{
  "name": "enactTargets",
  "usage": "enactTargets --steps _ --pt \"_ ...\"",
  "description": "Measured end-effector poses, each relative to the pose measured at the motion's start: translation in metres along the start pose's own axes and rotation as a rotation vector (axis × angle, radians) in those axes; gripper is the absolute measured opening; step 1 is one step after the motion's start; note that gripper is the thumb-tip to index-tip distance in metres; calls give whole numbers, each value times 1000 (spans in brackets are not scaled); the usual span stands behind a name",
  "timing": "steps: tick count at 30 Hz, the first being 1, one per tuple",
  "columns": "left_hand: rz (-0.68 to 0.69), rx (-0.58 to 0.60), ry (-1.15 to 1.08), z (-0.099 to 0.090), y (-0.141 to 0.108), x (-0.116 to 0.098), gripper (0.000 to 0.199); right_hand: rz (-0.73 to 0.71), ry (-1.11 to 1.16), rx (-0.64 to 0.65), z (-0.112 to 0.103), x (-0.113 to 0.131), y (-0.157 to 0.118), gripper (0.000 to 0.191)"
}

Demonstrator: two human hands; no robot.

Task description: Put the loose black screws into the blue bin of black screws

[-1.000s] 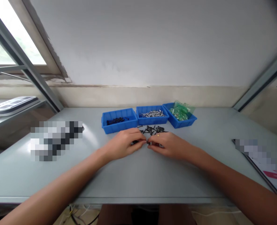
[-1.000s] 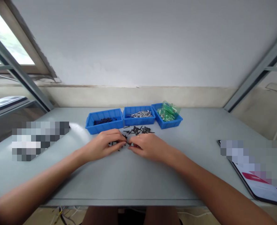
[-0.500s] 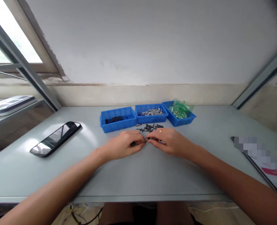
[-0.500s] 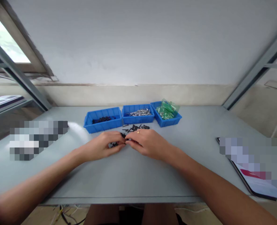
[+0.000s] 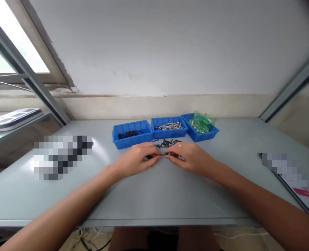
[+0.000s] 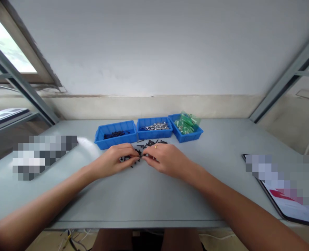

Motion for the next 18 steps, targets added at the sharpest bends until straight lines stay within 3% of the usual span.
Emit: enactTargets --steps 8,12,18 --pt "51 30 15 0 0 -4 19 2 -32 230 7 0 2 19" --pt "30 48 15 0 0 -2 18 7 -21 189 6 0 1 16" --pt "9 73 2 1 1 -2 14 -25 -7 1 1 1 0 17"
Point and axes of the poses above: each hand's wrist, its own y-axis towards the middle knuckle, its own z-axis out of the palm, x = y × z, the point moved 1 cm from there along y, towards the middle knuckle, and after that the axes turned 6 degrees about -y, right-handed, at the moved point
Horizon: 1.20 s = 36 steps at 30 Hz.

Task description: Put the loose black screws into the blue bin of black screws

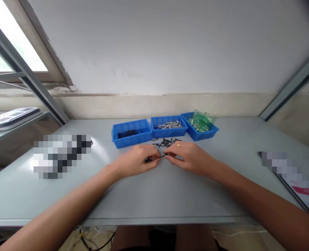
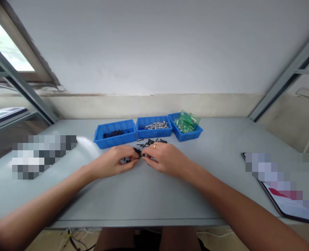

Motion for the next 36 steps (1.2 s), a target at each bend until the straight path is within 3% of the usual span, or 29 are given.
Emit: enactTargets --steps 7,12,23,31,36 --pt "34 13 -4 1 0 0 14 -107 40 -106 0 3 -1 18" --pt "20 1 10 0 0 0 17 -89 24 -149 -1 0 -1 21" --pt "1 -51 42 2 -2 5 18 5 12 -17 -2 0 0 17" --pt "25 -37 47 1 -1 3 19 17 -25 240 4 -3 2 17" --pt "22 -38 43 1 -1 3 19 5 -12 205 3 -1 2 17"
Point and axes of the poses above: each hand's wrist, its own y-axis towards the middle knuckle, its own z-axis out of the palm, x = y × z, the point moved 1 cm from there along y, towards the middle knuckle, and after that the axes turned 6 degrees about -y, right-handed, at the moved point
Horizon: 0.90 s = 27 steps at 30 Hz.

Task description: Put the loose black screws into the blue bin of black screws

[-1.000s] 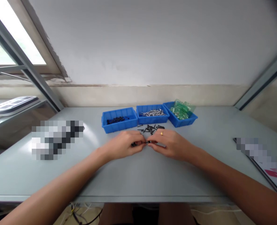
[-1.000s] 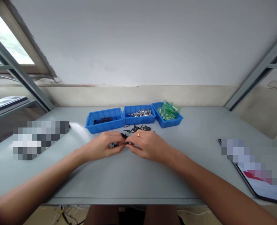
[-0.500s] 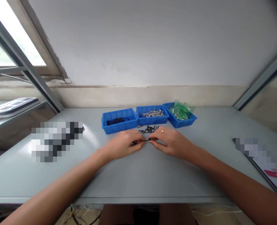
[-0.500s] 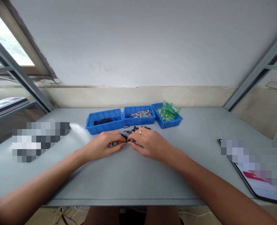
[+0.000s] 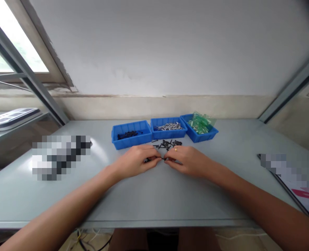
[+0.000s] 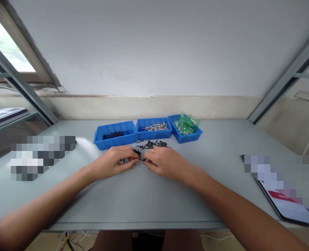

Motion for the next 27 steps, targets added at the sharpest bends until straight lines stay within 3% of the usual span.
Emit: enactTargets --steps 9,17,27 --pt "-26 15 -12 -1 1 0 16 27 21 -165 -4 2 -2 15" --pt "11 57 -31 0 0 -2 17 -73 50 -267 -4 10 -3 17" --pt "-5 -5 24 2 0 1 19 58 35 -119 -1 -1 -2 15"
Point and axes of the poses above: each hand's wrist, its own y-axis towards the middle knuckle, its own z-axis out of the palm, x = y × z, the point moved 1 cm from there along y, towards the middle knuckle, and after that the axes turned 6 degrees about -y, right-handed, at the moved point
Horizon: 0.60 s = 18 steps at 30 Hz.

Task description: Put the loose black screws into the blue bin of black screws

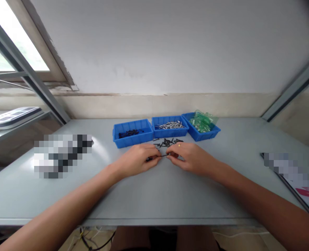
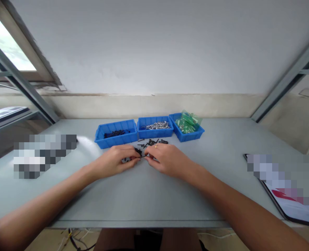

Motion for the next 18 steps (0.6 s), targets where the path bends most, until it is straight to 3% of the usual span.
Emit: enactTargets --steps 5,8,13,18 --pt "18 -17 34 -1 0 -2 18 7 -24 134 4 2 1 12" --pt "31 5 17 -2 0 -3 18 15 -35 150 3 4 1 13" --pt "-32 12 -8 -2 1 -3 17 5 0 59 -2 3 1 11" --pt "-19 94 -42 -1 3 -5 16 -58 14 -46 -2 5 -1 14"
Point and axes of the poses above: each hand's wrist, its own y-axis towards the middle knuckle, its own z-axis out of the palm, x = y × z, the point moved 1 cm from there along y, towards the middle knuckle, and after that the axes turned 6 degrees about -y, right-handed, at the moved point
